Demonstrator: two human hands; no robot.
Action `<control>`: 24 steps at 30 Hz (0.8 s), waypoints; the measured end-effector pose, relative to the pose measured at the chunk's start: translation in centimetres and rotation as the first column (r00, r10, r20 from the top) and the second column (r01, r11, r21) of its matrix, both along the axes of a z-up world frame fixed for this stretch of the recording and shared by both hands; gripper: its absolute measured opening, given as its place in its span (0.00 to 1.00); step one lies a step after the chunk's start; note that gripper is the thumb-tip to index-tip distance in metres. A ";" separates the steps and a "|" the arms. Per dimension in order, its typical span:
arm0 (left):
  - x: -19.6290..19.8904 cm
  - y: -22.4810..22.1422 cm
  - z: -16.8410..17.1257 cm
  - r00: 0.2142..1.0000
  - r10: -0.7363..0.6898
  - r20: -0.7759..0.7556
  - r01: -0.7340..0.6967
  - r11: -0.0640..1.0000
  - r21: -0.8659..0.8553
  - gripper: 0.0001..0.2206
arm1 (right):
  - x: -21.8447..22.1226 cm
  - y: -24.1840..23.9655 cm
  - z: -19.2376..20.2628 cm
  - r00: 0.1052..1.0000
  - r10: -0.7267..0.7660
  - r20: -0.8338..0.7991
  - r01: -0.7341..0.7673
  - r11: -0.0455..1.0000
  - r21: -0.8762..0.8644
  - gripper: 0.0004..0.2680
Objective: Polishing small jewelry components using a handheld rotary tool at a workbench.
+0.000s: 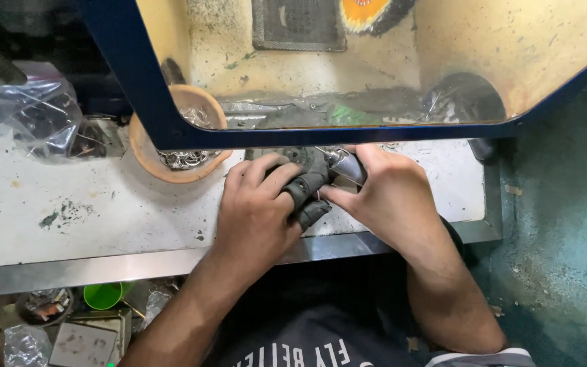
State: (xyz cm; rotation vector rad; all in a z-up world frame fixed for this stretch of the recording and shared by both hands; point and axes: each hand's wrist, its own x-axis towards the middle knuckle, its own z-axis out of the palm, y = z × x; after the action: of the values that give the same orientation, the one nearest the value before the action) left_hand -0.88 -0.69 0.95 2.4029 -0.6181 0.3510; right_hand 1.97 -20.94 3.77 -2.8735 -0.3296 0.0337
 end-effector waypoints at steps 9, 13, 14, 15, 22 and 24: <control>0.2 0.2 0.0 1.000 -0.001 0.018 0.002 1.000 -0.018 0.15 | 0.1 0.3 1.5 0.956 -0.203 -0.210 0.189 0.978 -0.086 0.27; 0.3 0.0 -0.2 0.999 0.010 0.042 -0.009 1.000 -0.018 0.12 | -0.1 0.0 1.1 0.959 -0.222 -0.176 0.218 0.975 -0.043 0.29; 0.3 0.0 -0.2 1.000 0.012 0.028 -0.011 1.000 -0.025 0.11 | -0.2 -0.1 1.1 0.961 -0.204 -0.185 0.212 0.977 0.025 0.28; 0.4 0.0 -0.1 1.000 0.014 0.014 -0.013 0.999 -0.032 0.11 | -0.2 -0.1 1.2 0.964 -0.185 -0.192 0.206 0.974 0.094 0.28; 0.2 -0.5 -0.7 0.997 0.072 -0.039 -0.074 0.995 -0.073 0.09 | -0.5 -4.1 0.3 0.945 -0.325 0.034 0.315 0.934 0.170 0.15; 0.2 -0.5 -1.0 0.996 0.081 -0.026 -0.082 0.995 -0.061 0.10 | -0.2 -4.8 -0.1 0.964 -0.248 0.095 0.250 0.968 -0.016 0.16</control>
State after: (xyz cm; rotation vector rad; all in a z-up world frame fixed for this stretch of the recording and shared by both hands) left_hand -0.72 -1.21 -0.05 2.3743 -0.4926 0.3705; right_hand 1.82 -25.77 3.68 -2.9261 0.0186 -0.1422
